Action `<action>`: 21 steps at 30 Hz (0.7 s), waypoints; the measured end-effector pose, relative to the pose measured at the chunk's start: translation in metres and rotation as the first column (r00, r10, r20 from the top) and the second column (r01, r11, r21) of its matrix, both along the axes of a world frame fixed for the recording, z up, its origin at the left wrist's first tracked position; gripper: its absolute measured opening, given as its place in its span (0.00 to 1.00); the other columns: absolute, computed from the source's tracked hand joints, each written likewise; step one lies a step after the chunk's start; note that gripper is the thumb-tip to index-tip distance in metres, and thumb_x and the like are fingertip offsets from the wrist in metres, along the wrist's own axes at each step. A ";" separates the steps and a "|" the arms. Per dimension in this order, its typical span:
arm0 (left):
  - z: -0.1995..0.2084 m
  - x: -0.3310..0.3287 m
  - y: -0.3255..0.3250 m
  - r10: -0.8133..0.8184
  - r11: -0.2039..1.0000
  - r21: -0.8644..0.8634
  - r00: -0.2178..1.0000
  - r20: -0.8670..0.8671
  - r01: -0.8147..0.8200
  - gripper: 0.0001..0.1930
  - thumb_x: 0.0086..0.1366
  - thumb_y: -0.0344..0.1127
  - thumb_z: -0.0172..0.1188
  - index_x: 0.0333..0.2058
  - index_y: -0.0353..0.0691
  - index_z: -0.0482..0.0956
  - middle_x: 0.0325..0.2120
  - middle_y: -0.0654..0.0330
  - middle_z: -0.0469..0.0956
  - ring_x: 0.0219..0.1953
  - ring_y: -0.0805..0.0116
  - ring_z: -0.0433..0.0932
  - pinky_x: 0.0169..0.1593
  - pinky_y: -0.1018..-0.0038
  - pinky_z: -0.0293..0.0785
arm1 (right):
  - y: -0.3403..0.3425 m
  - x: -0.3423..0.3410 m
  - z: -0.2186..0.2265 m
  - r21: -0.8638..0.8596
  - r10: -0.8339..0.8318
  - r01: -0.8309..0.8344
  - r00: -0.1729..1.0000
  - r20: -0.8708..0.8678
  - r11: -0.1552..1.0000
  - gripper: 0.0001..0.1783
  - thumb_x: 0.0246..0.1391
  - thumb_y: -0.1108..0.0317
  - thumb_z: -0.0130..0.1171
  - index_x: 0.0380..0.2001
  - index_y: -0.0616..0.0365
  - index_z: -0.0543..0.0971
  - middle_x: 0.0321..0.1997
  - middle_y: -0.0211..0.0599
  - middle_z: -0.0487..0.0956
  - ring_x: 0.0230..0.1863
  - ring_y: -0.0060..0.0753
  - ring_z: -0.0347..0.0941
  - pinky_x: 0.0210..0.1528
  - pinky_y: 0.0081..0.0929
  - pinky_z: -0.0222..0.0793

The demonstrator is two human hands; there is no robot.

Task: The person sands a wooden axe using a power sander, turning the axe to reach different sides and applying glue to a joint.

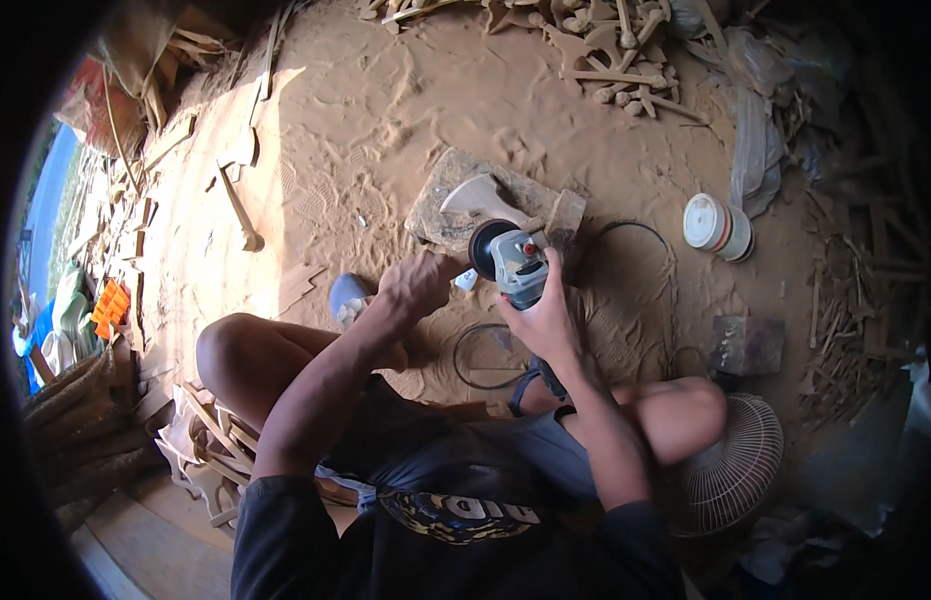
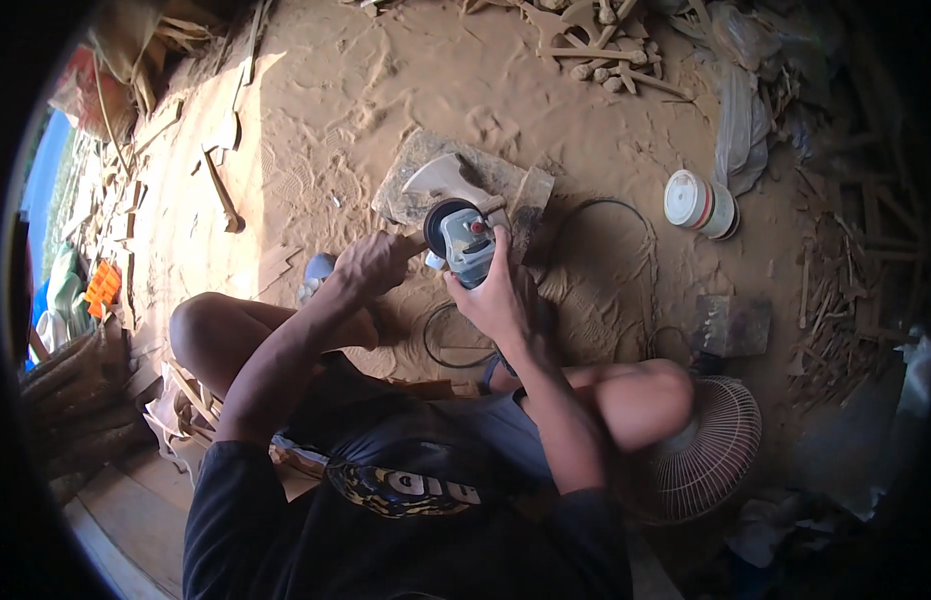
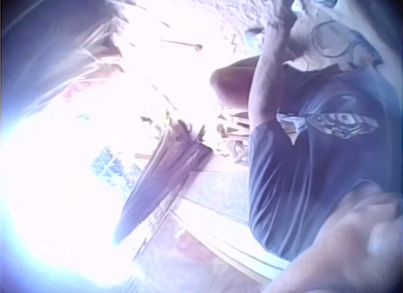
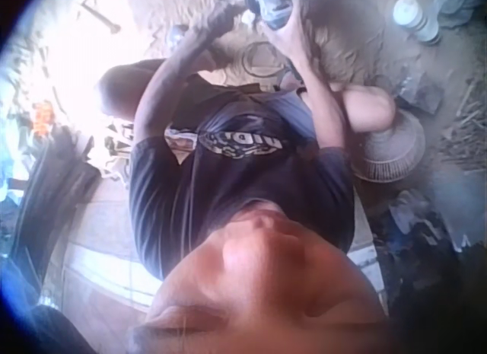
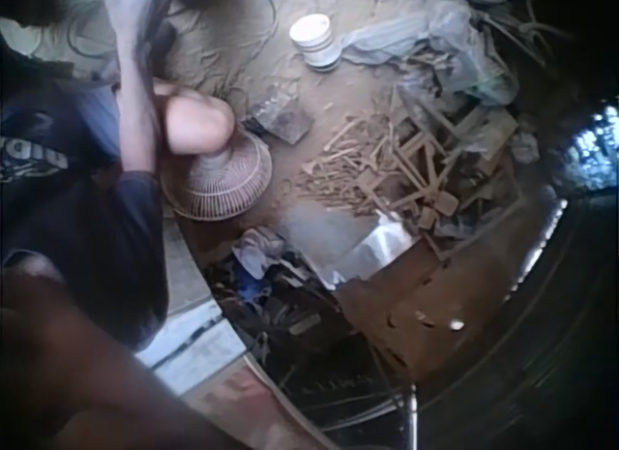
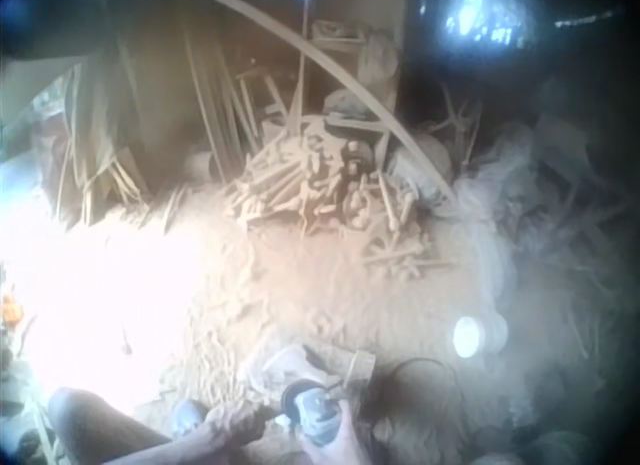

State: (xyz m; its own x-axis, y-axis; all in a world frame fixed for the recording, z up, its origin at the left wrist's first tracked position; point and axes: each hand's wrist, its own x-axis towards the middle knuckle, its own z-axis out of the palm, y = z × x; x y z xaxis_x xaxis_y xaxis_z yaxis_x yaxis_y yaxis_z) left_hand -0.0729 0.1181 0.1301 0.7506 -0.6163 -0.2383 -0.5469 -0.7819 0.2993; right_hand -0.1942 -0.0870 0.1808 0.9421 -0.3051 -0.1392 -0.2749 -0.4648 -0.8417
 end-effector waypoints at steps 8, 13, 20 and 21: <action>-0.032 0.003 0.010 -0.034 0.999 -0.041 0.999 0.031 0.035 0.16 0.62 0.31 0.56 0.47 0.55 0.85 0.27 0.49 0.84 0.30 0.49 0.86 0.32 0.55 0.82 | 0.007 0.004 0.000 -0.141 0.005 0.004 0.998 0.062 0.990 0.54 0.47 0.58 0.76 0.70 0.67 0.57 0.51 0.68 0.80 0.52 0.66 0.80 0.54 0.50 0.76; -0.003 0.001 0.001 -0.031 0.999 -0.039 0.993 -0.110 0.027 0.21 0.60 0.32 0.58 0.52 0.57 0.84 0.28 0.49 0.84 0.31 0.46 0.85 0.34 0.53 0.81 | -0.002 0.010 0.002 -0.238 -0.030 0.034 0.999 0.020 0.971 0.53 0.47 0.58 0.76 0.69 0.66 0.58 0.49 0.68 0.80 0.49 0.69 0.80 0.51 0.53 0.76; -0.011 0.003 0.009 0.073 0.984 -0.157 0.993 -0.094 -0.088 0.08 0.63 0.35 0.56 0.33 0.46 0.86 0.23 0.47 0.82 0.28 0.45 0.84 0.31 0.53 0.81 | -0.020 0.007 0.047 -0.109 -0.233 0.262 0.946 0.224 0.959 0.54 0.44 0.64 0.80 0.68 0.68 0.58 0.56 0.60 0.77 0.55 0.54 0.80 0.58 0.44 0.74; -0.008 0.004 0.009 0.077 0.973 -0.209 0.991 -0.105 -0.098 0.11 0.65 0.35 0.53 0.30 0.44 0.85 0.21 0.45 0.81 0.25 0.44 0.84 0.28 0.54 0.80 | -0.028 0.006 0.057 -0.053 -0.257 0.277 0.937 0.236 0.959 0.53 0.45 0.66 0.79 0.68 0.68 0.58 0.57 0.59 0.76 0.54 0.52 0.79 0.58 0.43 0.74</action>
